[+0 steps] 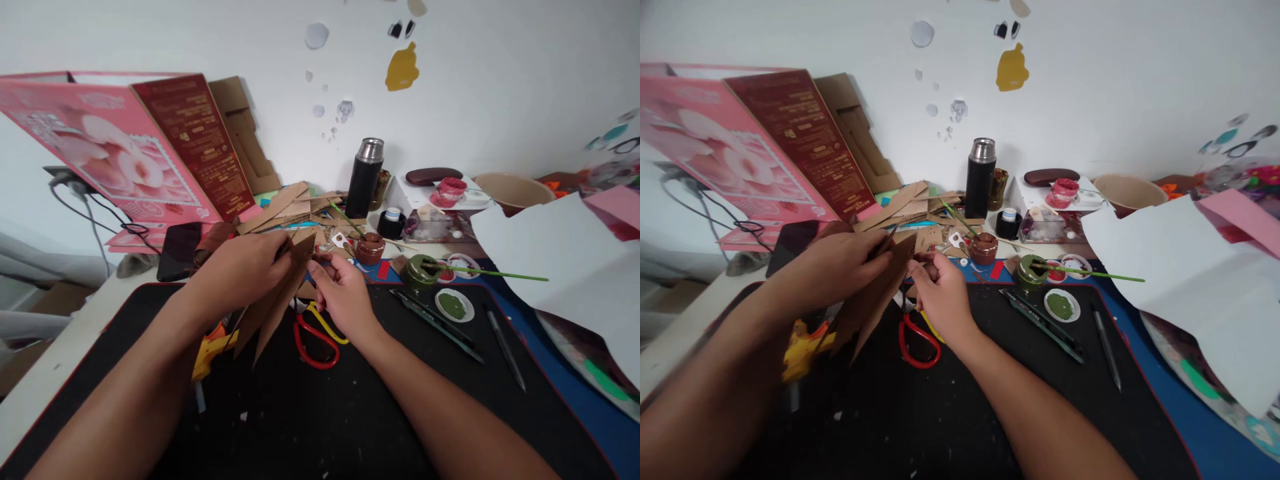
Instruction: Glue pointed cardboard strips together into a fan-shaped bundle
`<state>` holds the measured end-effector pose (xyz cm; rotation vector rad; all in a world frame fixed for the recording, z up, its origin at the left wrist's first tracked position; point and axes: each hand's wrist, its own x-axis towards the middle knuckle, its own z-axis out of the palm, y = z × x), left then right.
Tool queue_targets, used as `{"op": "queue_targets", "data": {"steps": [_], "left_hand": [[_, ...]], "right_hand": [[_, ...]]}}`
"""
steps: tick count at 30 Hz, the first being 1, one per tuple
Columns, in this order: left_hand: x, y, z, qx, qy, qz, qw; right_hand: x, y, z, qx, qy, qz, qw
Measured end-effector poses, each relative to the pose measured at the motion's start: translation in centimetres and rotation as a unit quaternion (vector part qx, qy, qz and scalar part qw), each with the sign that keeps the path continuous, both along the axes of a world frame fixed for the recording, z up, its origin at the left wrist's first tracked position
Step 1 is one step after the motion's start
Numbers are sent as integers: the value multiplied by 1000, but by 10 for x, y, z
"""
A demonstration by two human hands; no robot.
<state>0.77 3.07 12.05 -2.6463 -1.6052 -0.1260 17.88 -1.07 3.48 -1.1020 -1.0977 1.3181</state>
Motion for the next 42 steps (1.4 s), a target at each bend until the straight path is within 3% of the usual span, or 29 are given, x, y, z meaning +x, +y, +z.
{"op": "queue_targets", "data": {"steps": [12,30,42], "left_hand": [[8,-2,0,-5,9,5,1000],[13,-3,2,4,44,19,999],[16,1,-7,8,36,11,999]], "right_hand": [[2,2,-2,10,-18,-6,1000],[2,2,2,-1,36,4,999],[3,5,-2,-6,76,1,997]]}}
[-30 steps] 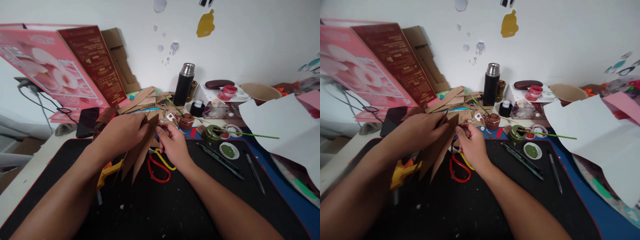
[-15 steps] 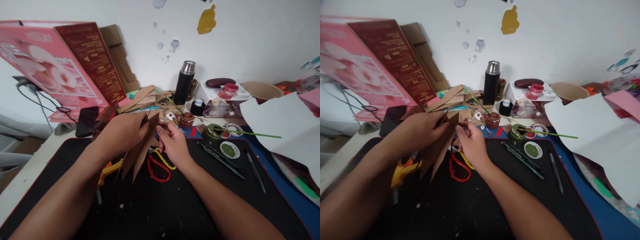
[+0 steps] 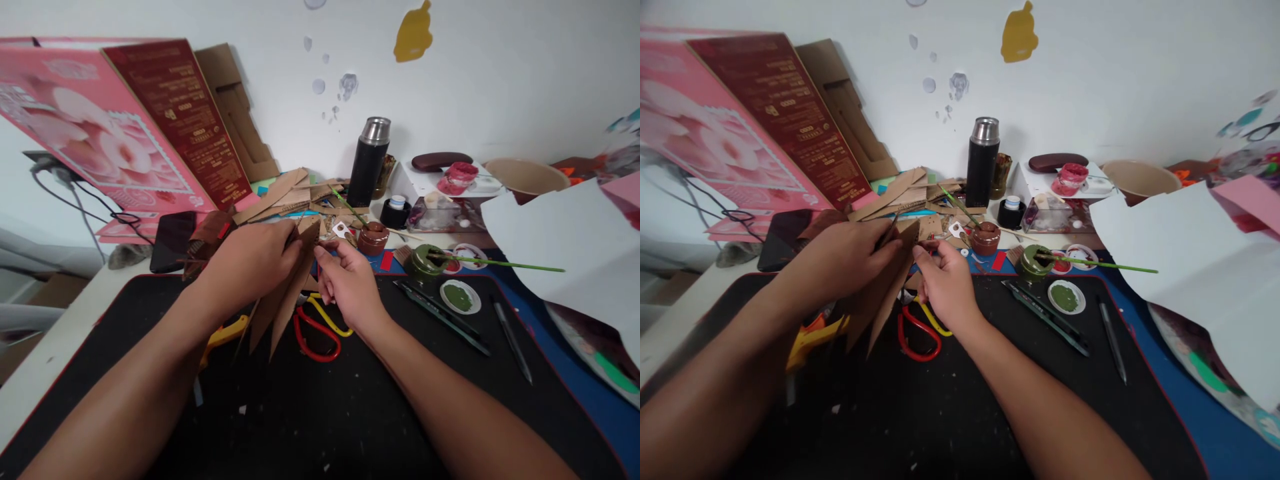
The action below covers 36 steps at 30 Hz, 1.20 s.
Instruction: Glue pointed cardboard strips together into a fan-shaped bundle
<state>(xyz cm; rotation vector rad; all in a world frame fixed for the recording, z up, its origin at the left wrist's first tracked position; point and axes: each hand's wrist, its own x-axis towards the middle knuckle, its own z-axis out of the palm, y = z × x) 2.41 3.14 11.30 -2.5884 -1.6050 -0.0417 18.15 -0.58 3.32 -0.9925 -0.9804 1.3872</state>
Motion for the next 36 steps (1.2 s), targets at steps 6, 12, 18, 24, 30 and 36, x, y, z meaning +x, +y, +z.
{"op": "queue_targets", "data": {"steps": [6,12,18,24,30,36], "left_hand": [[2,-2,1,4,16,10,1000],[3,-2,1,13,24,-2,1000],[2,-1,-1,4,23,-5,1000],[-7,6,-2,-10,0,-41,999],[-10,10,-3,-31,-29,-66,997],[-12,15,-4,-64,-50,-82,993]], "right_hand": [[1,1,0,6,0,8,1000],[3,1,2,14,-19,20,1000],[5,1,2,16,-37,34,999],[6,1,1,25,-50,51,997],[6,1,0,20,-78,51,995],[5,0,-1,21,-86,58,994]]}}
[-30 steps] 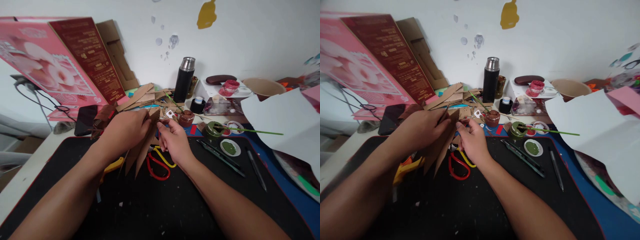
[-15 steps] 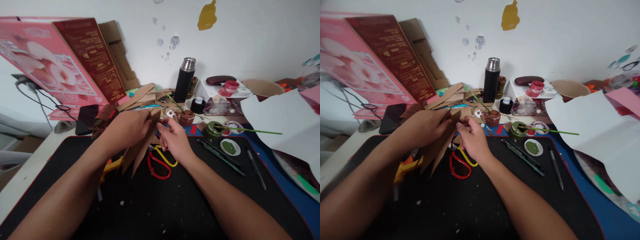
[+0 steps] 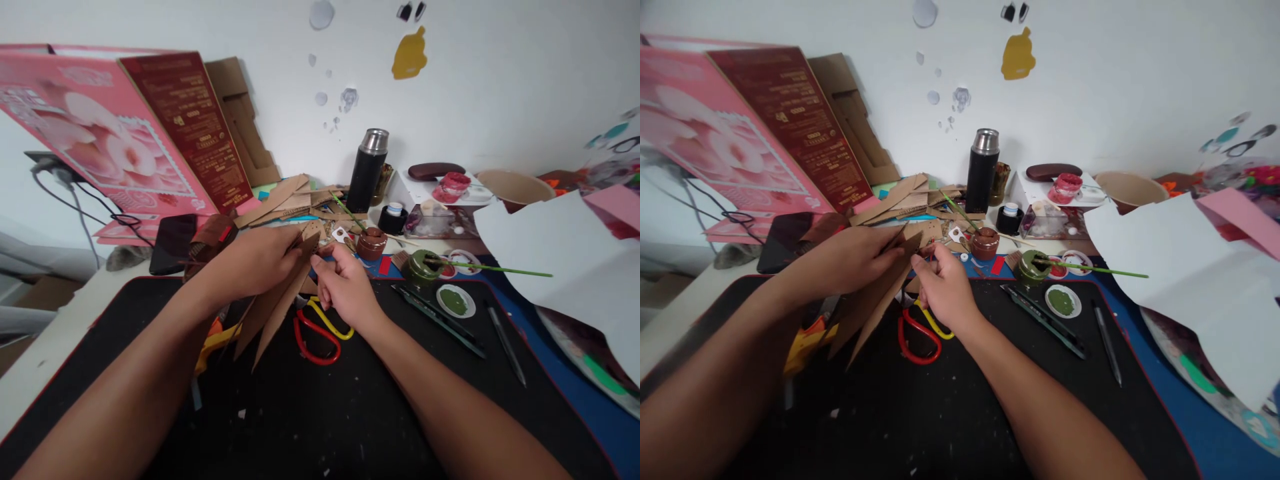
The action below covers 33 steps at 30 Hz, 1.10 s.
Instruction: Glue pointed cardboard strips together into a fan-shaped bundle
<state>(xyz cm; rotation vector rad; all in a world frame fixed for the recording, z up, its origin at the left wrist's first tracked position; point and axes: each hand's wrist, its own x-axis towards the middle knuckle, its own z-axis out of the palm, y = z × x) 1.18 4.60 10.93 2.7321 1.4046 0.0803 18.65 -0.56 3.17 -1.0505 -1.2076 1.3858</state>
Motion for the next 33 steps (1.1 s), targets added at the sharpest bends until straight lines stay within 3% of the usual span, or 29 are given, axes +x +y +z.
{"op": "queue_targets", "data": {"steps": [21,33], "left_hand": [[-2,3,-1,-23,17,-42,999],[8,-1,-6,-23,19,-32,999]], "right_hand": [[-1,-4,2,-17,-39,52,998],[2,-1,1,-18,-52,35,998]]}}
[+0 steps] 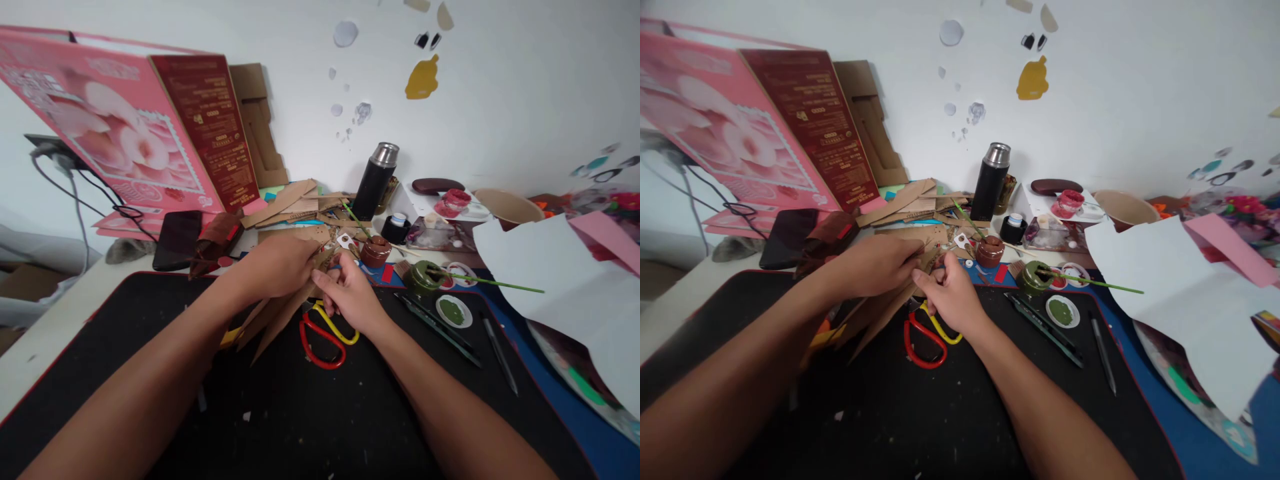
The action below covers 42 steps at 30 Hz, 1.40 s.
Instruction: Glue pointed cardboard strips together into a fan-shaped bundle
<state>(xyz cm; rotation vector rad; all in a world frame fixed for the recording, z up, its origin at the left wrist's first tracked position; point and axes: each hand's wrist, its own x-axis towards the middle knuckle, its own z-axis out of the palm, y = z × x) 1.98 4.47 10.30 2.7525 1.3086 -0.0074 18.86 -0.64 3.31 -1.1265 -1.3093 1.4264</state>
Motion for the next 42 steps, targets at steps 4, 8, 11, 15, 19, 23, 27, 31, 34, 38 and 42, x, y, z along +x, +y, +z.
{"op": "queue_targets", "data": {"steps": [4,8,11,15,19,23,27,31,34,38,42], "left_hand": [[6,-6,9,24,20,18,999],[8,-18,27,43,49,31,997],[9,-28,37,55,70,55,995],[9,-30,35,64,51,56,995],[3,-21,24,63,9,35,997],[-3,-14,18,56,-20,27,998],[-6,-9,15,47,-32,14,998],[-7,-5,12,23,-60,5,998],[-7,-4,11,17,-64,8,998],[-6,-6,11,-9,-68,12,998],[-4,-11,12,28,-51,16,998]], "right_hand": [[3,0,8,22,-7,-7,1000],[3,-6,19,36,9,5,999],[3,-10,25,45,19,15,999],[3,-10,25,54,27,20,998],[3,-8,22,55,24,25,998],[3,-9,21,58,21,26,998],[2,-9,18,56,21,26,998],[1,-8,14,54,11,23,998],[1,-7,12,53,5,21,998],[1,-7,12,50,1,19,999],[2,-8,14,57,-4,23,998]]}}
